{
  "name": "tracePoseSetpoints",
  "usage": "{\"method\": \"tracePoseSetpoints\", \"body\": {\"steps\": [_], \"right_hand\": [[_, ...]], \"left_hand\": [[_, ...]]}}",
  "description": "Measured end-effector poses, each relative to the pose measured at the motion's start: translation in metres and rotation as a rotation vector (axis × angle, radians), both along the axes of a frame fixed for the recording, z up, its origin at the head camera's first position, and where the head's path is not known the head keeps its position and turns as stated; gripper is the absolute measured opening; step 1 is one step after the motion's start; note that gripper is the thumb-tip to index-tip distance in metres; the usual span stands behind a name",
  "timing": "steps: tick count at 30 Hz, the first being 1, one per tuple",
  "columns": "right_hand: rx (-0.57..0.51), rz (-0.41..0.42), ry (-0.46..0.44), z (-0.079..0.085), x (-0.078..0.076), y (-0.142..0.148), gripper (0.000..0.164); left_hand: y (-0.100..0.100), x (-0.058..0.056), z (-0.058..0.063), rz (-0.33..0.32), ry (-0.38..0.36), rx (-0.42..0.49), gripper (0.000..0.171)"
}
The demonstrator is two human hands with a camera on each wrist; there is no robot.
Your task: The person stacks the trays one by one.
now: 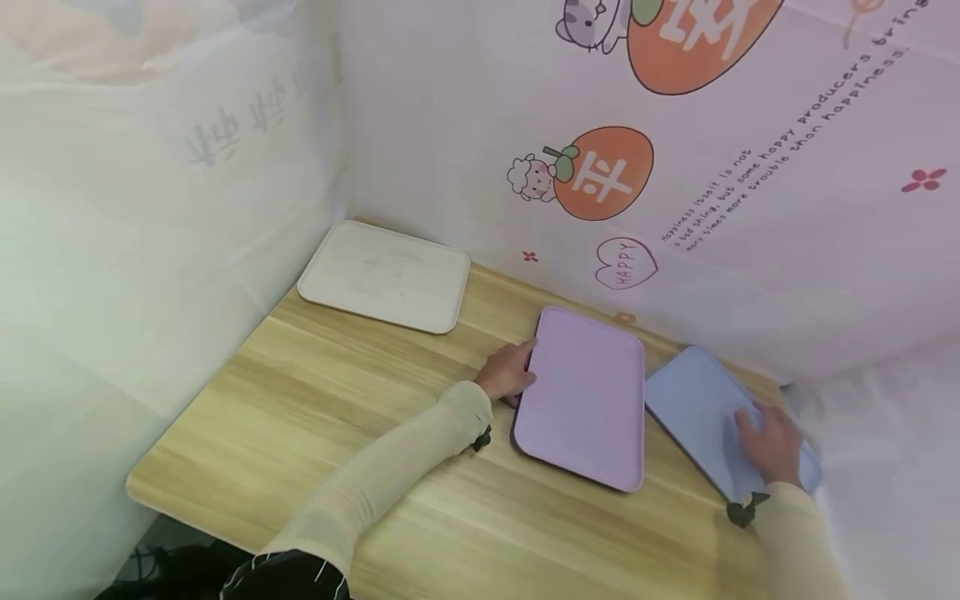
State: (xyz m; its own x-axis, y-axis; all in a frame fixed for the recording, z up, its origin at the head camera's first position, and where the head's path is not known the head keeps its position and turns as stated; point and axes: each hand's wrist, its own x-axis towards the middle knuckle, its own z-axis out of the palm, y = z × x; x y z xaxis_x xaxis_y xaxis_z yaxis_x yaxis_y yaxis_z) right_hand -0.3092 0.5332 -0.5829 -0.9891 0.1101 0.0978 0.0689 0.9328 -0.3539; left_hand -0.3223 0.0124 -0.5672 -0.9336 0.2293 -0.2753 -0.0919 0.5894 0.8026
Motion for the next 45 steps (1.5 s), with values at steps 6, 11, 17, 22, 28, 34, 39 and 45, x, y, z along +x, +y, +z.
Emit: {"method": "tracePoseSetpoints", "body": {"steps": [6, 11, 17, 22, 28, 34, 39, 45], "right_hand": [[0.007, -0.091, -0.134, -0.003, 0.013, 0.011, 0.071], [0.044, -0.115, -0.215, 0.000, 0.023, 0.018, 0.073], [0.036, -0.114, -0.308, -0.001, 0.040, 0.037, 0.075], [0.043, -0.170, -0.393, -0.006, 0.043, 0.051, 0.082], [0.054, -0.186, -0.420, -0.002, 0.045, 0.050, 0.084], [0.065, -0.148, -0.392, 0.002, 0.035, 0.051, 0.084], [0.057, -0.105, -0.395, 0.008, 0.026, 0.051, 0.084], [0.057, -0.099, -0.417, 0.019, 0.030, 0.042, 0.079]], "left_hand": [[0.001, 0.004, 0.001, -0.005, -0.014, -0.016, 0.079], [0.003, 0.008, 0.004, -0.010, -0.024, -0.007, 0.079], [0.009, 0.022, -0.002, -0.019, -0.036, 0.038, 0.078], [0.011, 0.027, -0.005, -0.016, -0.024, 0.067, 0.079], [0.010, 0.026, -0.004, -0.009, -0.030, 0.081, 0.079], [0.005, 0.018, -0.003, 0.012, -0.027, 0.082, 0.079], [0.001, 0.013, 0.001, 0.028, -0.026, 0.096, 0.079], [0.002, 0.010, 0.002, 0.023, -0.037, 0.091, 0.078]]}}
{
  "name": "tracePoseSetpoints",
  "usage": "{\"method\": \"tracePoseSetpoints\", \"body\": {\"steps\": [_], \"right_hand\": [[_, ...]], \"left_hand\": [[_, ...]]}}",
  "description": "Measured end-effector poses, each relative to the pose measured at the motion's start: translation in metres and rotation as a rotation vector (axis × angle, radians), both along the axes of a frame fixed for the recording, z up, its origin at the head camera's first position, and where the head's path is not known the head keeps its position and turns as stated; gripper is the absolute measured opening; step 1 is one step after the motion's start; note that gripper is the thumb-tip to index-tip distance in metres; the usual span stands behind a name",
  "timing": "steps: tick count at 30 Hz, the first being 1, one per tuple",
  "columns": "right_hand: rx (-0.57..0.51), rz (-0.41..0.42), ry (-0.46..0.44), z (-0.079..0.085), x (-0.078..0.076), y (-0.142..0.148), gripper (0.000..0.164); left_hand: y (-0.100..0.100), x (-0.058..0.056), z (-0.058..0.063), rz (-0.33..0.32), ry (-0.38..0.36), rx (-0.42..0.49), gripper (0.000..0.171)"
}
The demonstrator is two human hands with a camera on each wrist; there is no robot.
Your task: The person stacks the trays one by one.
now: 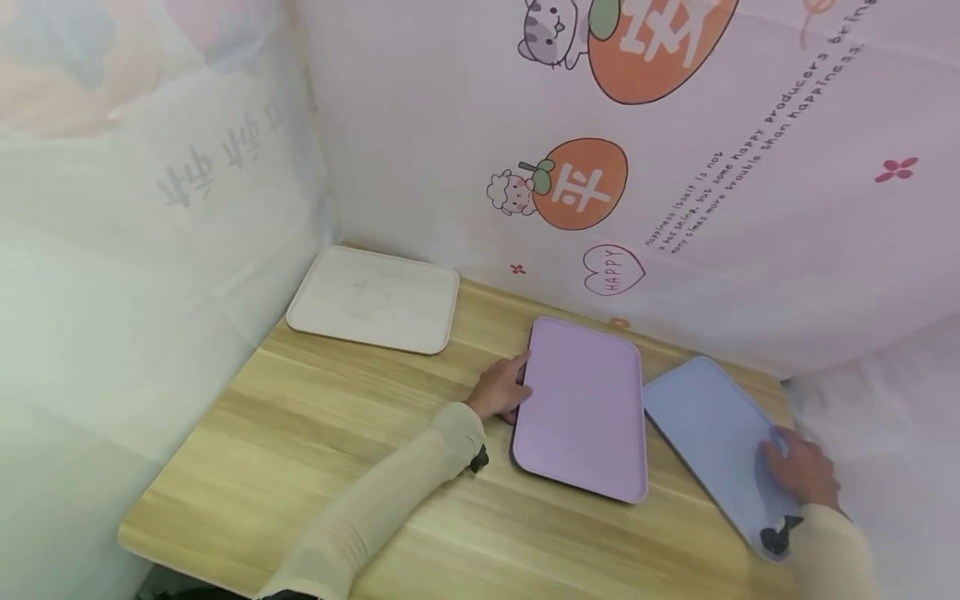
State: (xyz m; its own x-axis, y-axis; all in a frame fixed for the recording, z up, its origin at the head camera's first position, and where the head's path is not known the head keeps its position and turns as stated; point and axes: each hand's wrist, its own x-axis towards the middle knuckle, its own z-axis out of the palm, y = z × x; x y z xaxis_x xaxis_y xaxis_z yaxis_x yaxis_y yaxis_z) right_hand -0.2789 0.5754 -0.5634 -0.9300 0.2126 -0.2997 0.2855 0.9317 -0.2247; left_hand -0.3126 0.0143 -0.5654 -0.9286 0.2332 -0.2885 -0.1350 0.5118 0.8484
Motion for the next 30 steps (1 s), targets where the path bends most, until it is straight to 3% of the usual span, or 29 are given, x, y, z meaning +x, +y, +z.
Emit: {"method": "tracePoseSetpoints", "body": {"steps": [8, 19, 25, 30], "right_hand": [[-0.004, -0.004, 0.048, 0.001, 0.020, 0.004, 0.071], [0.021, 0.049, 0.058, 0.005, 0.029, 0.009, 0.065], [0.020, 0.042, 0.074, 0.006, 0.034, 0.011, 0.058], [0.002, 0.040, 0.119, 0.000, 0.038, 0.016, 0.052]], "left_hand": [[0.006, -0.001, 0.000, 0.015, -0.005, 0.018, 0.078], [0.013, 0.009, -0.005, 0.036, 0.057, -0.047, 0.079], [0.015, 0.010, -0.007, 0.040, 0.064, -0.016, 0.079], [0.017, 0.009, 0.000, 0.038, 0.067, -0.106, 0.077]]}}
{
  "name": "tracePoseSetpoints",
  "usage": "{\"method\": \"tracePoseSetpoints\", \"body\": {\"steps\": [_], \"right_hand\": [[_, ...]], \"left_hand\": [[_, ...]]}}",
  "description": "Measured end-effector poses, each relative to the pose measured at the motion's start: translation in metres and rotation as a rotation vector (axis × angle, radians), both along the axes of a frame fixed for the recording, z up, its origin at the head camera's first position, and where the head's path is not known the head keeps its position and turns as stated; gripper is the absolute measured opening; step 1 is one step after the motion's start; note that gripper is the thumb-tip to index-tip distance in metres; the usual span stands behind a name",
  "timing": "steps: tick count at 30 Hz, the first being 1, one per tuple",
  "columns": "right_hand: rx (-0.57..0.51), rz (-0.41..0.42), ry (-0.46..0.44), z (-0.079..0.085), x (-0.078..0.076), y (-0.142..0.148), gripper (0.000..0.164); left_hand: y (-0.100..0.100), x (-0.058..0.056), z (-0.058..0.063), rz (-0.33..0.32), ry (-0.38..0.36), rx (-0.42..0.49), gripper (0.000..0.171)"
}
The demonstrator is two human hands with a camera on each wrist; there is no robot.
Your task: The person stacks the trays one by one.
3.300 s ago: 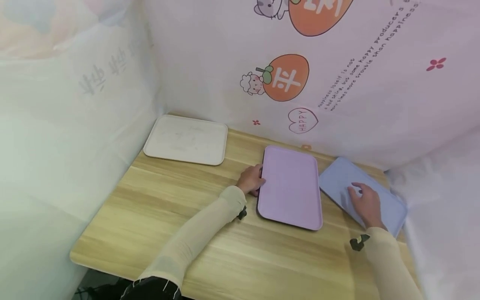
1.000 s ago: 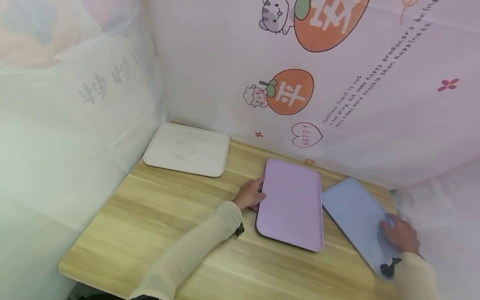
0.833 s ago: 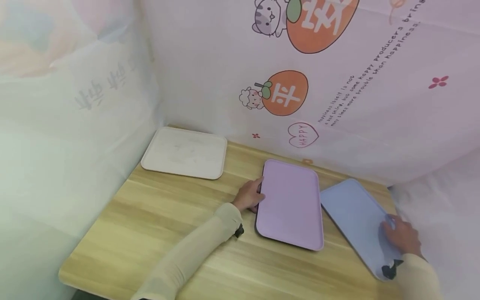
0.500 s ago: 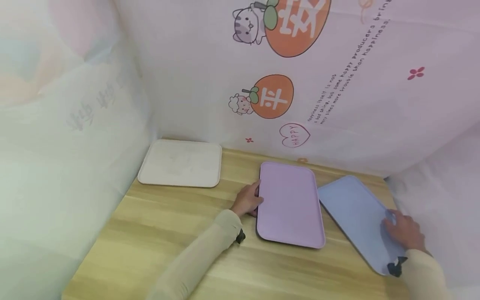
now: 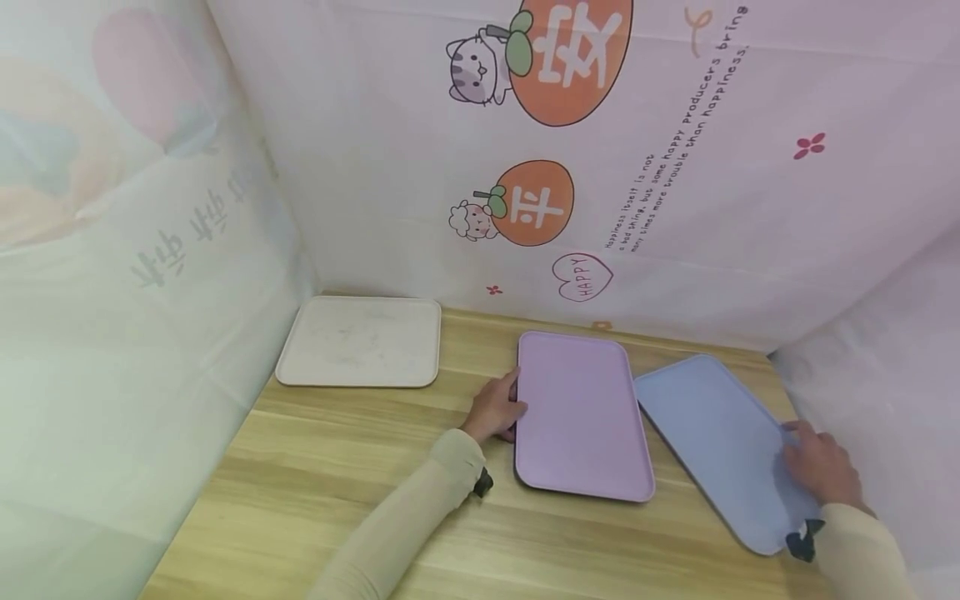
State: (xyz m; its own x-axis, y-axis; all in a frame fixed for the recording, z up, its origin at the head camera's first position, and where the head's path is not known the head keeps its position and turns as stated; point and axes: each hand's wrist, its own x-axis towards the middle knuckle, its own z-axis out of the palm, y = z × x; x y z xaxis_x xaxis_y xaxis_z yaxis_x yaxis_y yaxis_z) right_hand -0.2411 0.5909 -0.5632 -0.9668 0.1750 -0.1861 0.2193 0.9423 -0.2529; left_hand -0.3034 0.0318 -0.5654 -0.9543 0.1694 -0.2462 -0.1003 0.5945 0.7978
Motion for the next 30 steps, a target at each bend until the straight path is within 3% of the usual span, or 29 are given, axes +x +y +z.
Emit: {"method": "tracePoseSetpoints", "body": {"steps": [5, 11, 15, 20, 30], "right_hand": [[-0.010, 0.024, 0.030, -0.003, 0.004, 0.005, 0.050], [-0.018, -0.006, 0.017, -0.004, 0.005, 0.004, 0.053], [-0.034, -0.009, 0.023, -0.002, 0.001, 0.000, 0.054], [-0.045, 0.003, 0.047, 0.000, 0.000, -0.002, 0.053], [-0.033, -0.006, 0.089, -0.007, -0.001, -0.002, 0.053]], "left_hand": [[0.008, 0.007, 0.012, 0.002, 0.112, -0.146, 0.069], [0.032, 0.023, 0.031, -0.060, 0.283, -0.195, 0.052], [0.048, 0.029, 0.039, -0.114, 0.348, -0.234, 0.047], [0.065, 0.031, 0.039, -0.159, 0.355, -0.251, 0.045], [0.098, 0.042, 0.041, -0.252, 0.270, -0.213, 0.047]]}}
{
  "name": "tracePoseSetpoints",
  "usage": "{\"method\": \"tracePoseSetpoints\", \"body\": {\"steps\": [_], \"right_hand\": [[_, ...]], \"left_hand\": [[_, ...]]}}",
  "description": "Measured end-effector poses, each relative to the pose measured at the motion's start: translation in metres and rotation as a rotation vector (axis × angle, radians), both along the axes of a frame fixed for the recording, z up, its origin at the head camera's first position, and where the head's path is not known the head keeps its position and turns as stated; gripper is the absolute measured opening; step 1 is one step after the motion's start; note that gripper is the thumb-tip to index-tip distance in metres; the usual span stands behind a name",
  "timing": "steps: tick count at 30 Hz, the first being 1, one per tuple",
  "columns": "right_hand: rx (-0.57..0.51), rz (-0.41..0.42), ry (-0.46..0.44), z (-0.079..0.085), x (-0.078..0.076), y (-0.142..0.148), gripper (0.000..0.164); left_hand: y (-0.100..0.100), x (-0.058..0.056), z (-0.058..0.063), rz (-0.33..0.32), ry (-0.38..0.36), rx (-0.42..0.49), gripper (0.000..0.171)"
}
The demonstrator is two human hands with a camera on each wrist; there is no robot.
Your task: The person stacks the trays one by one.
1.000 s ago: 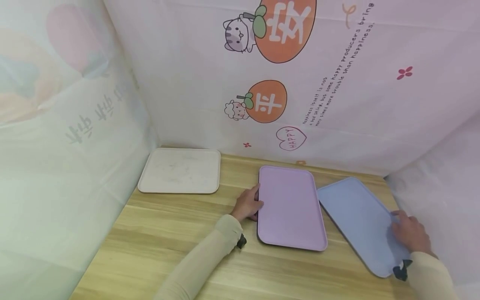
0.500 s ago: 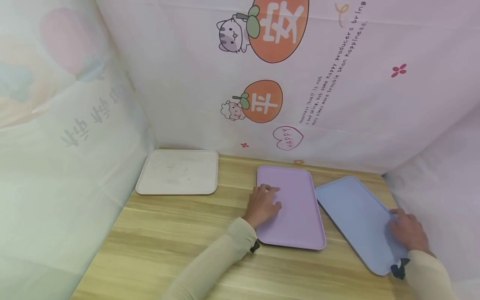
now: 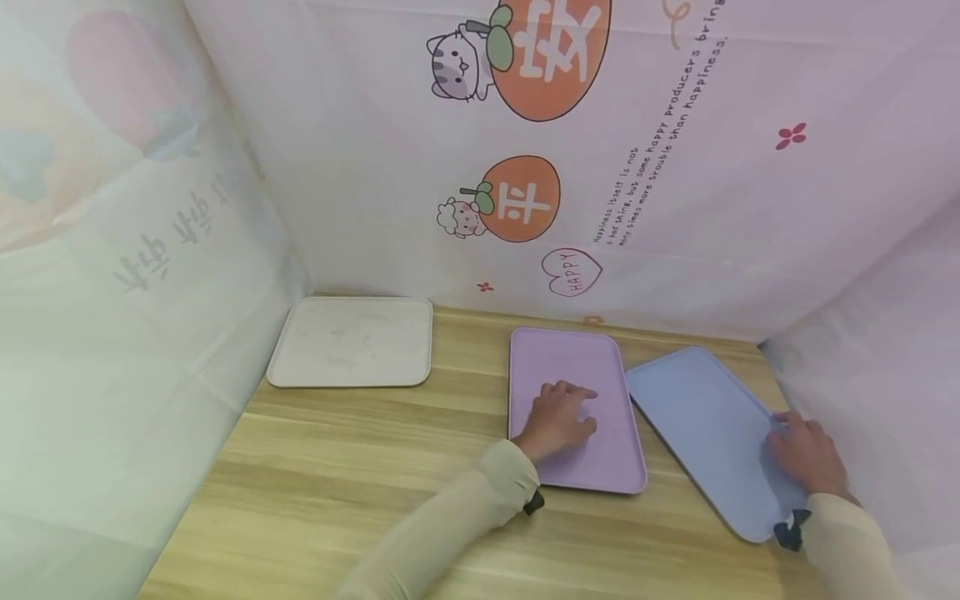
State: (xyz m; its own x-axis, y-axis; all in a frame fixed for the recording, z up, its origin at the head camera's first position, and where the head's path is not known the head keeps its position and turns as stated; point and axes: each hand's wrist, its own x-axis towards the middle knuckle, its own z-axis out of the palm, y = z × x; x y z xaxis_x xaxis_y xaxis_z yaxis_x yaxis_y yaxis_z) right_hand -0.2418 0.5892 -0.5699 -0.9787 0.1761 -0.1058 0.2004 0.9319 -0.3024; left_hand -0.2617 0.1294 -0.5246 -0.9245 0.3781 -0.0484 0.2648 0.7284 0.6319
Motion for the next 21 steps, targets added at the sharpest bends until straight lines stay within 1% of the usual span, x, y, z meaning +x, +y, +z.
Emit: {"method": "tracePoseSetpoints", "body": {"steps": [4, 12, 17, 21], "right_hand": [[-0.009, 0.002, 0.008, -0.001, 0.002, 0.000, 0.054], [-0.012, 0.017, 0.058, -0.003, 0.005, 0.003, 0.052], [-0.011, 0.024, 0.089, -0.006, 0.005, 0.002, 0.052], [-0.007, 0.022, 0.102, -0.008, 0.005, 0.002, 0.052]], "left_hand": [[0.015, 0.007, 0.002, -0.042, -0.033, 0.013, 0.048], [0.044, 0.020, -0.003, -0.097, -0.120, 0.029, 0.048], [0.054, 0.021, -0.002, -0.124, -0.112, 0.012, 0.049], [0.062, 0.025, 0.002, -0.162, -0.109, 0.046, 0.051]]}}
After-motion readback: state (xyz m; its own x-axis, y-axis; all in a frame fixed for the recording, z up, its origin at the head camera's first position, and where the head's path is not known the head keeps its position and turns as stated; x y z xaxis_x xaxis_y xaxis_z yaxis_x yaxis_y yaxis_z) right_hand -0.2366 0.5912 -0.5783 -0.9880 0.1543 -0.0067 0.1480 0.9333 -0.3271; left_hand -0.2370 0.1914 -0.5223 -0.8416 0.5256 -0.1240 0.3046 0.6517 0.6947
